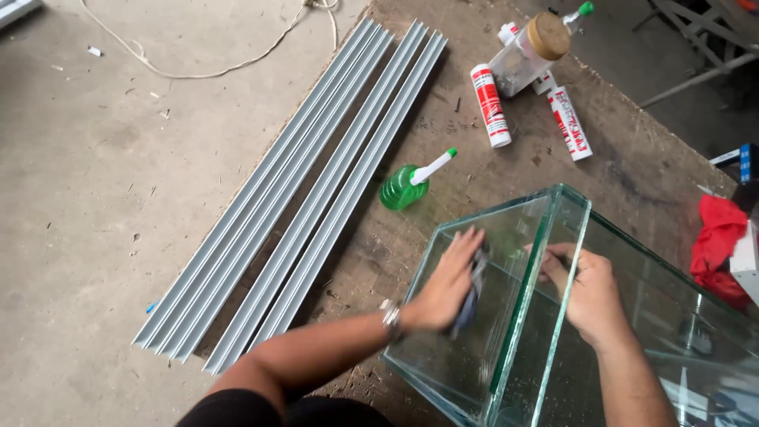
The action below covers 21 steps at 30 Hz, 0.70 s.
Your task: Cleaning the edges of a glass aquarium tank using a spray bottle and a cloth to prepare for assembly.
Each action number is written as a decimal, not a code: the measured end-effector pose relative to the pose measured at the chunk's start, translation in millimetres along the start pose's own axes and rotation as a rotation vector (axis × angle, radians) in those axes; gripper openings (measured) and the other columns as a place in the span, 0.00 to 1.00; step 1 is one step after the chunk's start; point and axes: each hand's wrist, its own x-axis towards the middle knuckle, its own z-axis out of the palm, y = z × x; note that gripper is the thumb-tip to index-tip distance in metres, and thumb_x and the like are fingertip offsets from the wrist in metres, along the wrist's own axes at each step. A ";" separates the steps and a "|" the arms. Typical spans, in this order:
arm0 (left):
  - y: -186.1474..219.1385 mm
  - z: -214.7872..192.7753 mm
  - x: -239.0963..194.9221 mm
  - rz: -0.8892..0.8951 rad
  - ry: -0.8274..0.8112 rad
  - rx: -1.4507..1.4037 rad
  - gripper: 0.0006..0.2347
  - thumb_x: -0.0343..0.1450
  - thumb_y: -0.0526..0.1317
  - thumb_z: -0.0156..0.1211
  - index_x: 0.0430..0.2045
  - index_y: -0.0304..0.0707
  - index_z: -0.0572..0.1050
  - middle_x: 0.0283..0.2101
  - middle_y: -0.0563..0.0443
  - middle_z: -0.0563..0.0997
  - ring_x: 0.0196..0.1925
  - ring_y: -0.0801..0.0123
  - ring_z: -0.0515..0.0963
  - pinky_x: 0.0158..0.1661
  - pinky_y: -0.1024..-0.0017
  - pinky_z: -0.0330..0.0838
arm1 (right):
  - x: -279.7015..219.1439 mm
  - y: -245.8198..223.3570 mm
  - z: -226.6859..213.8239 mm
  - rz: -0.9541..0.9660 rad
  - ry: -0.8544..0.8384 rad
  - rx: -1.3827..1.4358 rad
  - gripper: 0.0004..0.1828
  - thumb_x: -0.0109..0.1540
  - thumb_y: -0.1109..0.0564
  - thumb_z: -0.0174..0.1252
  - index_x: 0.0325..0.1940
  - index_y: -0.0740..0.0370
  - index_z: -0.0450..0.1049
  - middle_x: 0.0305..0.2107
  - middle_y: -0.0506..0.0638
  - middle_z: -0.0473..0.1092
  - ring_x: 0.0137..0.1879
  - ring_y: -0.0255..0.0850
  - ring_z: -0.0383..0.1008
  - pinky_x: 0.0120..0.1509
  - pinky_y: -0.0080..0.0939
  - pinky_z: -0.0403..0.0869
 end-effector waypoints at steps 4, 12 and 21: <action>-84.7 -3.4 109.0 0.011 0.083 0.002 0.37 0.71 0.67 0.29 0.74 0.49 0.49 0.79 0.45 0.47 0.81 0.49 0.42 0.72 0.41 0.39 | 4.2 0.4 -2.6 0.001 -0.004 -0.092 0.11 0.67 0.55 0.58 0.47 0.61 0.83 0.35 0.50 0.81 0.37 0.40 0.79 0.47 0.37 0.76; -236.2 19.8 39.5 -0.088 0.271 -0.091 0.25 0.79 0.49 0.29 0.72 0.42 0.55 0.77 0.47 0.54 0.79 0.63 0.50 0.75 0.66 0.37 | -6.7 -30.8 4.3 0.161 -0.106 -0.383 0.17 0.59 0.45 0.65 0.50 0.43 0.87 0.43 0.44 0.84 0.54 0.36 0.78 0.61 0.42 0.69; -3.0 10.4 -117.8 0.215 0.025 -0.024 0.34 0.77 0.63 0.33 0.72 0.36 0.49 0.78 0.33 0.45 0.81 0.39 0.39 0.71 0.38 0.29 | -11.4 -30.2 16.4 0.261 -0.178 -0.196 0.14 0.59 0.52 0.66 0.46 0.57 0.89 0.45 0.52 0.85 0.57 0.42 0.80 0.64 0.43 0.72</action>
